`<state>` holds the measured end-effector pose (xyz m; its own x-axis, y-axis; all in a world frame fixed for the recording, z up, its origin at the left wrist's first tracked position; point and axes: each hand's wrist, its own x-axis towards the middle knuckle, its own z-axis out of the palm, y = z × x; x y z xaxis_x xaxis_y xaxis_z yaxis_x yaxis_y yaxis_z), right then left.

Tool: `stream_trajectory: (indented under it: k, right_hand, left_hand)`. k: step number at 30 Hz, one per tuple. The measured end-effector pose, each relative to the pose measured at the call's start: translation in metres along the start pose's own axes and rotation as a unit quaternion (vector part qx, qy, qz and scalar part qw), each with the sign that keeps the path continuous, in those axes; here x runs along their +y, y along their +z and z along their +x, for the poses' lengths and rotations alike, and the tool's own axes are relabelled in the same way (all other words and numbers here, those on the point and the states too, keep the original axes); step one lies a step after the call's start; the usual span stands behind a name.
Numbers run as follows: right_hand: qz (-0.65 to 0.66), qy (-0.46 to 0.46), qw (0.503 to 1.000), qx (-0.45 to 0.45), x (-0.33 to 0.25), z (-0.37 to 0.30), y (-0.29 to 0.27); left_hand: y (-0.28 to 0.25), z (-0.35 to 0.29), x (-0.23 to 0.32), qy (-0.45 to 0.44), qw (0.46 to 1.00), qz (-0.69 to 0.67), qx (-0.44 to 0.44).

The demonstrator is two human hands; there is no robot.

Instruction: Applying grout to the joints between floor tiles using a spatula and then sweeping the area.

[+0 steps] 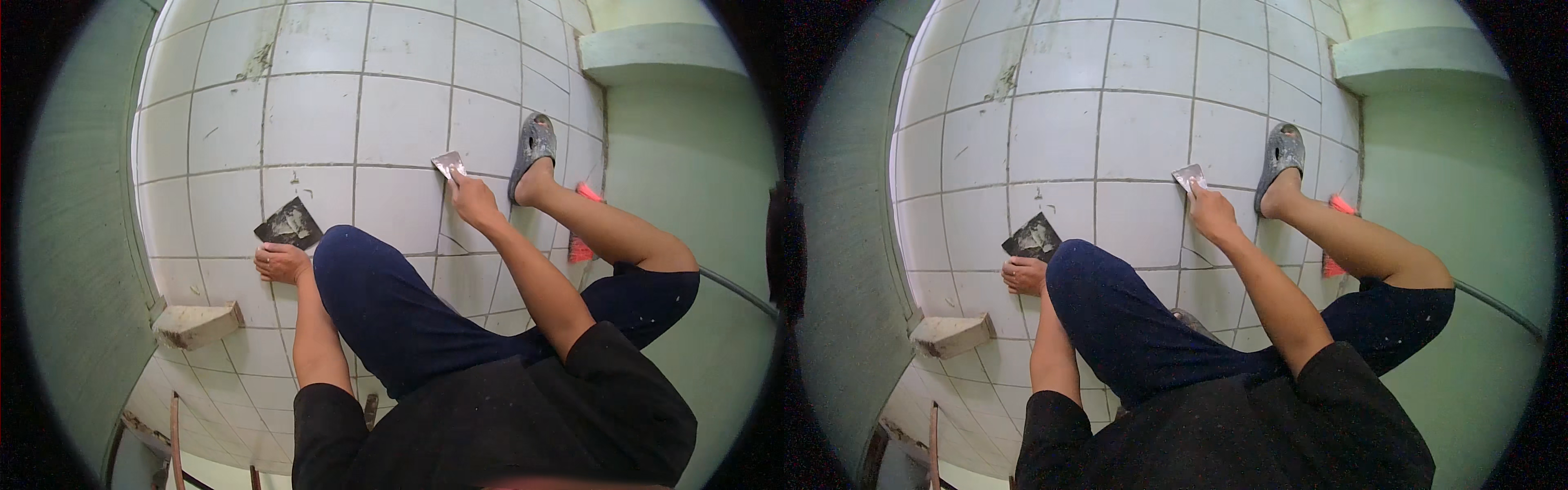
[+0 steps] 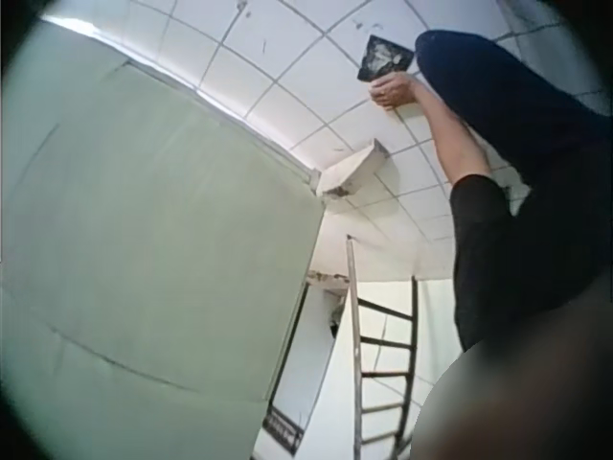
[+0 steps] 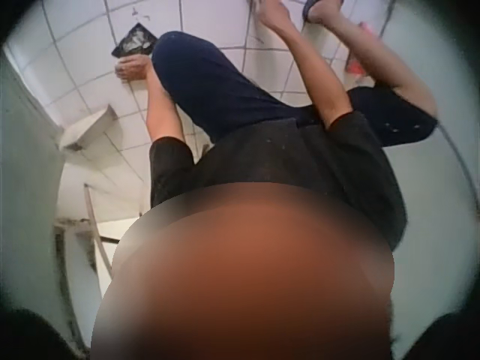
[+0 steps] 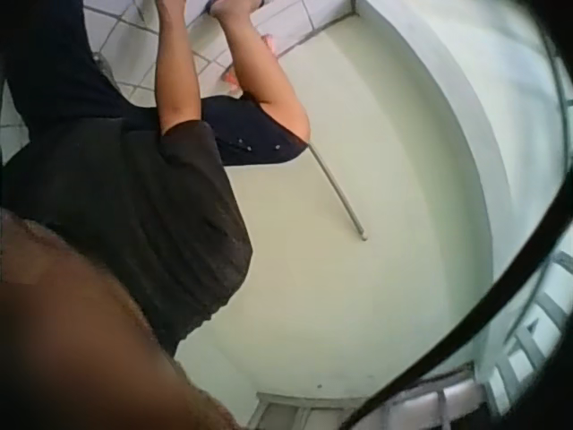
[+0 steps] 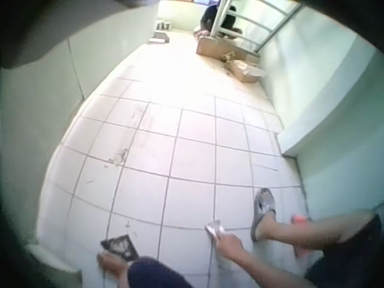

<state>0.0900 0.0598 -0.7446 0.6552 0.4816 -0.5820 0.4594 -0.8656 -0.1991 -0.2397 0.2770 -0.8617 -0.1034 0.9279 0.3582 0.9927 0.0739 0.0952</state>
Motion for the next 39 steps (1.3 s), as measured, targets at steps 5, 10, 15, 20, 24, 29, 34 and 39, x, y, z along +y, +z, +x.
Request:
stream_trajectory:
  k: [5, 10, 15, 20, 24, 29, 34, 39]
  right_hand:
    - [0.024, -0.021, 0.991, 0.130, 0.052, 0.105, -0.037]
    - [0.055, -0.051, 0.990, 0.123, 0.015, 0.152, -0.072]
    - [0.016, -0.072, 0.997, 0.000, 0.007, 0.058, -0.009]
    - [0.098, 0.097, 0.989, 0.058, 0.029, -0.019, 0.010]
    - [0.039, 0.097, 0.994, 0.036, 0.041, -0.064, 0.051]
    - [0.096, 0.137, 0.986, 0.003, 0.071, -0.065, 0.070]
    - [0.055, 0.080, 0.993, 0.070, 0.125, -0.050, 0.020]
    - [-0.161, 0.003, 0.985, -0.058, 0.265, -0.074, -0.135]
  left_hand:
    - [0.004, -0.007, 0.027, 0.011, 1.000, -0.015, -0.011]
    - [0.006, -0.005, 0.020, 0.007, 1.000, -0.014, -0.019]
    - [0.010, 0.000, -0.005, 0.000, 1.000, 0.019, -0.005]
    - [0.003, -0.006, 0.018, 0.003, 1.000, -0.008, -0.020]
    - [0.012, -0.004, -0.006, -0.018, 0.999, 0.022, -0.016]
    - [0.012, -0.011, 0.013, -0.020, 0.999, 0.015, -0.036]
    - [0.009, -0.010, 0.016, -0.007, 0.999, 0.048, -0.008]
    - [0.003, -0.003, 0.000, 0.050, 0.995, 0.090, 0.012]
